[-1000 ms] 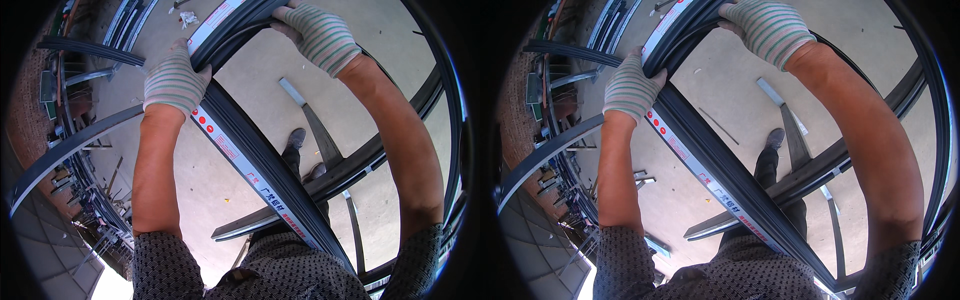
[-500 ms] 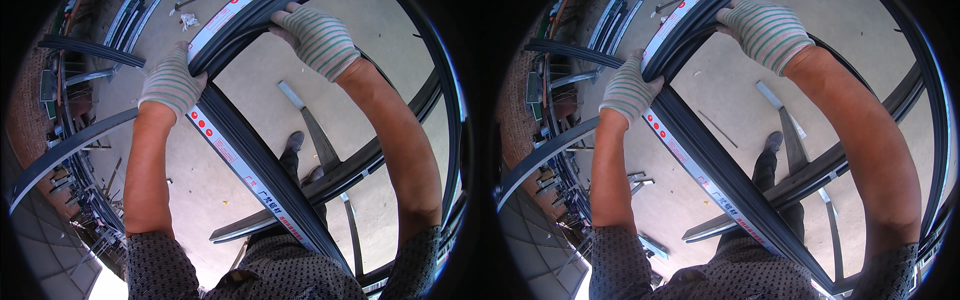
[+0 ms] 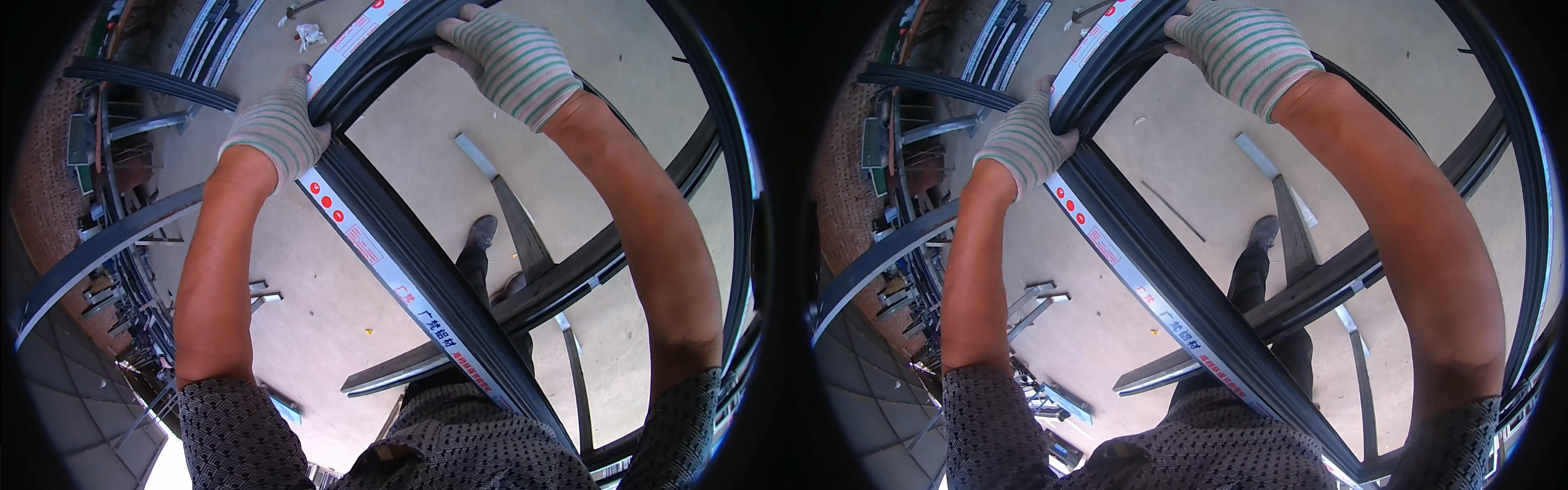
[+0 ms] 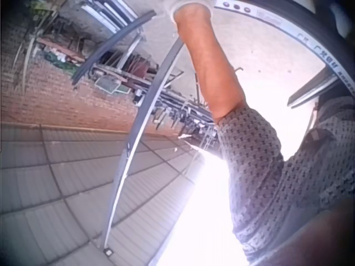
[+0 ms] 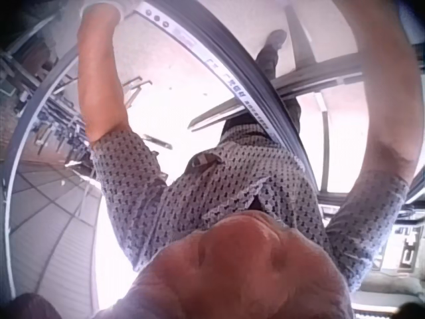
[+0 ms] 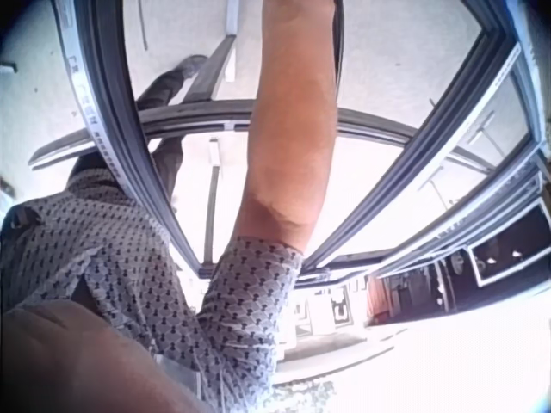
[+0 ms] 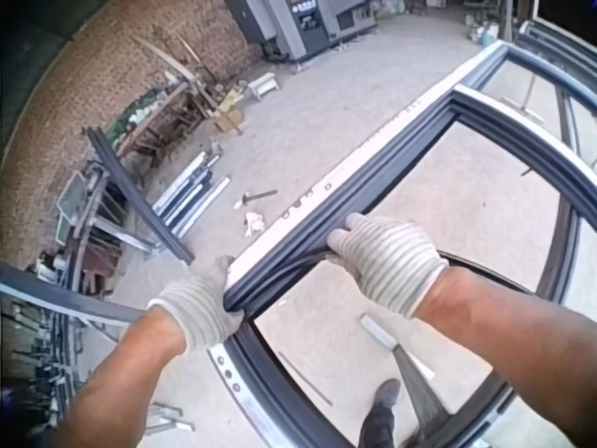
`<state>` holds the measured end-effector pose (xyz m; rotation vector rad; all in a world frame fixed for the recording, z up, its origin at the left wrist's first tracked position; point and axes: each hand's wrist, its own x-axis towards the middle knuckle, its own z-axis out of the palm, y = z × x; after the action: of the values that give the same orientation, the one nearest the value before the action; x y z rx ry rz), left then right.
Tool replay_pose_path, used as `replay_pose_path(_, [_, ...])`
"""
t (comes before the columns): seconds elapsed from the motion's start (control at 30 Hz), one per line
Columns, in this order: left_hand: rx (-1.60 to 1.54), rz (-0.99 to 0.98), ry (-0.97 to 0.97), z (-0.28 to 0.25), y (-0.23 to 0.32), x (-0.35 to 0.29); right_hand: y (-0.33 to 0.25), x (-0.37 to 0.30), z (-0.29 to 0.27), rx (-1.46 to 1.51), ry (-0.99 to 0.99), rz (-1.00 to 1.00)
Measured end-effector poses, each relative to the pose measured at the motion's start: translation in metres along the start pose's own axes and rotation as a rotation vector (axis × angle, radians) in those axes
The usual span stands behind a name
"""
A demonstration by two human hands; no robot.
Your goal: The person installs a black rubber seal into the groove of a large aluminum window frame. They measure and cut the seal with shears, then press it into place along the frame's perimeter.
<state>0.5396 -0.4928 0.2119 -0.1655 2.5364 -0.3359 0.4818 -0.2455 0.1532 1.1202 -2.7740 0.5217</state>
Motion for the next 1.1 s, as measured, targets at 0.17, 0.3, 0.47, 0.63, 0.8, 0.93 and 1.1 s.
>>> replay_pose_path(0.17, [-0.081, -0.002, -0.129, -0.024, 0.007, -0.005, 0.001, -0.001, -0.001, 0.008, 0.000, 0.003])
replay_pose_path(0.3, [0.022, -0.070, -0.161, -0.018, 0.003, 0.001, 0.000, 0.001, 0.000, 0.042, 0.029, -0.016])
replay_pose_path(0.47, [0.046, -0.058, -0.164, -0.019, 0.007, -0.002, 0.002, 0.003, 0.002, 0.035, -0.015, -0.023])
replay_pose_path(0.63, [0.067, -0.024, -0.134, -0.014, 0.007, 0.005, 0.006, 0.001, 0.003, 0.010, -0.051, 0.012])
replay_pose_path(0.8, [0.122, -0.063, -0.109, -0.020, 0.017, -0.002, 0.004, -0.002, 0.028, -0.084, 0.087, 0.041])
replay_pose_path(0.93, [-0.083, 0.016, 0.126, 0.003, 0.011, 0.003, 0.001, 0.001, 0.026, -0.090, 0.072, 0.056])
replay_pose_path(1.1, [-0.278, 0.056, 0.208, 0.011, 0.014, 0.012, 0.001, 0.000, 0.022, -0.073, 0.036, 0.067])
